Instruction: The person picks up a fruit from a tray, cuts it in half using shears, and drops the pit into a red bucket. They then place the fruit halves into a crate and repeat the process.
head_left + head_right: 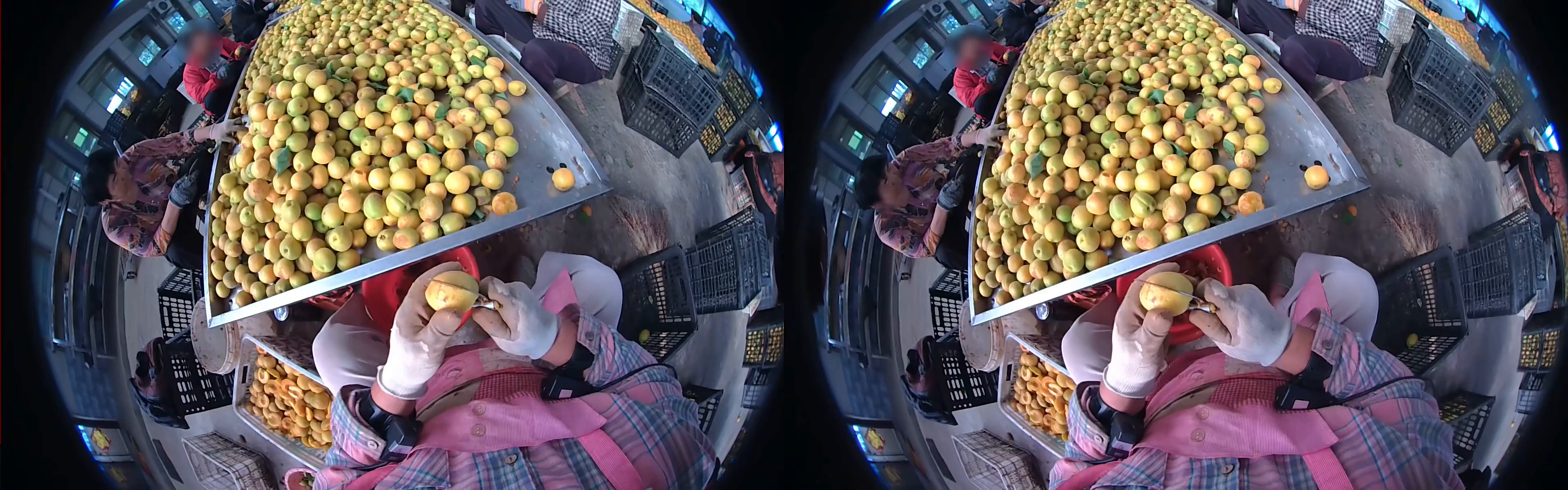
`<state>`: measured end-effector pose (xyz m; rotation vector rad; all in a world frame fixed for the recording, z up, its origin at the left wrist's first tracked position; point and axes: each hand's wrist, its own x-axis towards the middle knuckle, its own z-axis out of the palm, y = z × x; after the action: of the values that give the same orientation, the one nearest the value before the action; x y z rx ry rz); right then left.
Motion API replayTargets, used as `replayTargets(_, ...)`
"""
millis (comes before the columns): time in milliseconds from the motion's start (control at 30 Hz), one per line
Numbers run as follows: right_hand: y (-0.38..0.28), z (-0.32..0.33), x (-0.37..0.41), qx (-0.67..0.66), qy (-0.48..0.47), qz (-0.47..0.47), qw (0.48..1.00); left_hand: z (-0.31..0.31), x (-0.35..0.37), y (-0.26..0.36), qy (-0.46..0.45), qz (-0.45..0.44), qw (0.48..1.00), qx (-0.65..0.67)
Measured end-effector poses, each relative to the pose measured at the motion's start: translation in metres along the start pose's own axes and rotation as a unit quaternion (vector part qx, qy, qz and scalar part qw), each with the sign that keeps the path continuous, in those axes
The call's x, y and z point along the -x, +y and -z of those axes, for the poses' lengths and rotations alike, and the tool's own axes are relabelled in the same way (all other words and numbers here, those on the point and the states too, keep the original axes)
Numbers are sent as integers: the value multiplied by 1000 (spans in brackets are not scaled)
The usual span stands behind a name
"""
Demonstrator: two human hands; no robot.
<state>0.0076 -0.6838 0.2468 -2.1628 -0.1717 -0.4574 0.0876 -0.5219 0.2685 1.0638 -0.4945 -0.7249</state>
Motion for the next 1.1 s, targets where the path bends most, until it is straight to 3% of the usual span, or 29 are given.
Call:
replayTargets(167, 3, 5, -6, 63, -32, 34, 997, 5, -1, 15, 13, -1, 992, -124)
replayTargets(267, -1, -7, -3, 39, 22, -3, 999, -1, -3, 11, 32, 8, 999, -43)
replayTargets(333, -3, -12, -1, 62, 35, 2, 997, -6, -4, 3, 31, 17, 993, 113)
replayTargets(367, -3, -13, -2, 86, 48, 4, 995, -5, -4, 4, 32, 16, 993, 112)
replayTargets(467, -12, -2, -12, 57, 19, 8, 998, -3, -3, 14, 14, 2, 999, 44)
replayTargets(533, -12, 3, -14, 80, 2, 6, 997, -6, -3, 26, 29, 30, 996, -80)
replayTargets(667, -6, 0, -15, 94, 8, 31, 995, -5, -3, 18, 26, 9, 993, -118)
replayTargets(767, 0, -11, -16, 56, 24, 21, 998, -7, -5, 9, 55, -13, 998, -30)
replayTargets(833, 3, -18, -17, 49, 32, 25, 998, -4, -5, 1, 33, 19, 993, 108)
replayTargets(900, 2, -19, -18, 41, 39, 28, 998, -5, -5, 7, 45, 27, 993, 102)
replayTargets(1000, -4, -12, -20, 63, 18, 6, 998, -12, -5, 21, 116, -40, 984, -132)
replayTargets(1100, -4, -9, -24, 83, -8, 19, 996, -5, -4, 21, 98, -66, 969, -216)
